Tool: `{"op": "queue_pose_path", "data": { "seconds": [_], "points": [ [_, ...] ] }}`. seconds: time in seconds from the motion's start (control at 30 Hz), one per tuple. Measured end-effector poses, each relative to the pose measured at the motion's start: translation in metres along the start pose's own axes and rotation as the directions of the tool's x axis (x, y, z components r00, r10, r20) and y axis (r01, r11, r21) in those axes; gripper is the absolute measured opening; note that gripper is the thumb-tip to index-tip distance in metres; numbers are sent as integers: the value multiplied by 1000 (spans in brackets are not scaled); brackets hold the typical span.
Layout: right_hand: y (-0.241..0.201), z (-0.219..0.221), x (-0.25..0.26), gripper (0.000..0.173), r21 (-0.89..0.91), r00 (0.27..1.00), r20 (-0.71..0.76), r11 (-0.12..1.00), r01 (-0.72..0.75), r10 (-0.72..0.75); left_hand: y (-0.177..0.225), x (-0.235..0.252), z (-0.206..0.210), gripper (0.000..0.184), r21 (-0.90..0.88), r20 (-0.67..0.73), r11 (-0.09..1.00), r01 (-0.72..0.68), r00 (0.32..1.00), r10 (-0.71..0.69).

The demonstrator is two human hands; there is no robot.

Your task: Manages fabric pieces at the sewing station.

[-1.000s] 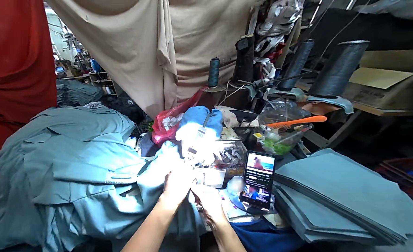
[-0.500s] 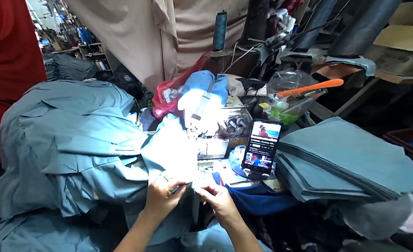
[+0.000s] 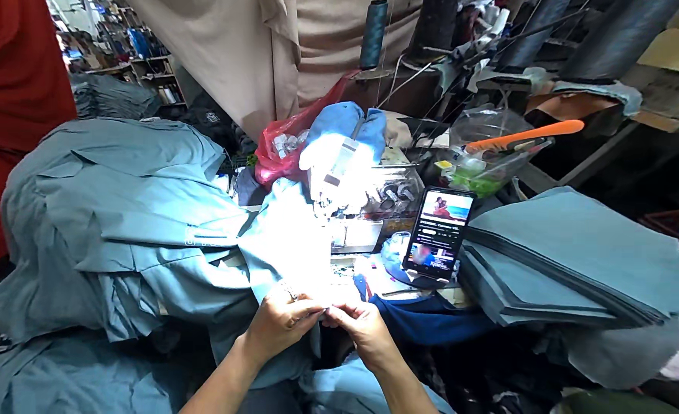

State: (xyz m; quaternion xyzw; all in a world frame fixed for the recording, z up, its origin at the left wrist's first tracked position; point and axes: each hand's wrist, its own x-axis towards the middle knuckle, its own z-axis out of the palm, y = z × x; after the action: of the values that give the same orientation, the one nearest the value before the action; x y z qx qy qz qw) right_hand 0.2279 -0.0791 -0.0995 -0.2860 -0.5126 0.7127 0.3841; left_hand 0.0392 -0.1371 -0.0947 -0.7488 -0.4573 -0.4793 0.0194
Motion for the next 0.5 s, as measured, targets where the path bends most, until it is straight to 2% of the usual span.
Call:
{"op": "queue_pose_path", "data": {
  "seconds": [0.2, 0.3, 0.33, 0.43, 0.5],
  "points": [
    [2, -3, 0, 11, -23, 999, -1, 999, 39, -39, -1, -2, 3, 12, 31, 30, 997, -66, 997, 65],
    [0, 1, 4, 9, -32, 995, -57, 996, 83, -85, -3, -4, 9, 12, 74, -34, 991, -115, 992, 118],
    [-2, 3, 5, 10, -25, 993, -75, 996, 86, -87, -4, -6, 14, 15, 129, -75, 984, -121, 989, 131],
    [-9, 4, 6, 10, -39, 990, -63, 991, 127, -129, -12, 1, 22, 45, 425, -83, 901, -84, 988, 131],
    [-8, 1, 8, 10, -102, 987, -61, 985, 141, -147, -23, 15, 23, 45, 567, -66, 821, -60, 991, 118]
  ]
}}
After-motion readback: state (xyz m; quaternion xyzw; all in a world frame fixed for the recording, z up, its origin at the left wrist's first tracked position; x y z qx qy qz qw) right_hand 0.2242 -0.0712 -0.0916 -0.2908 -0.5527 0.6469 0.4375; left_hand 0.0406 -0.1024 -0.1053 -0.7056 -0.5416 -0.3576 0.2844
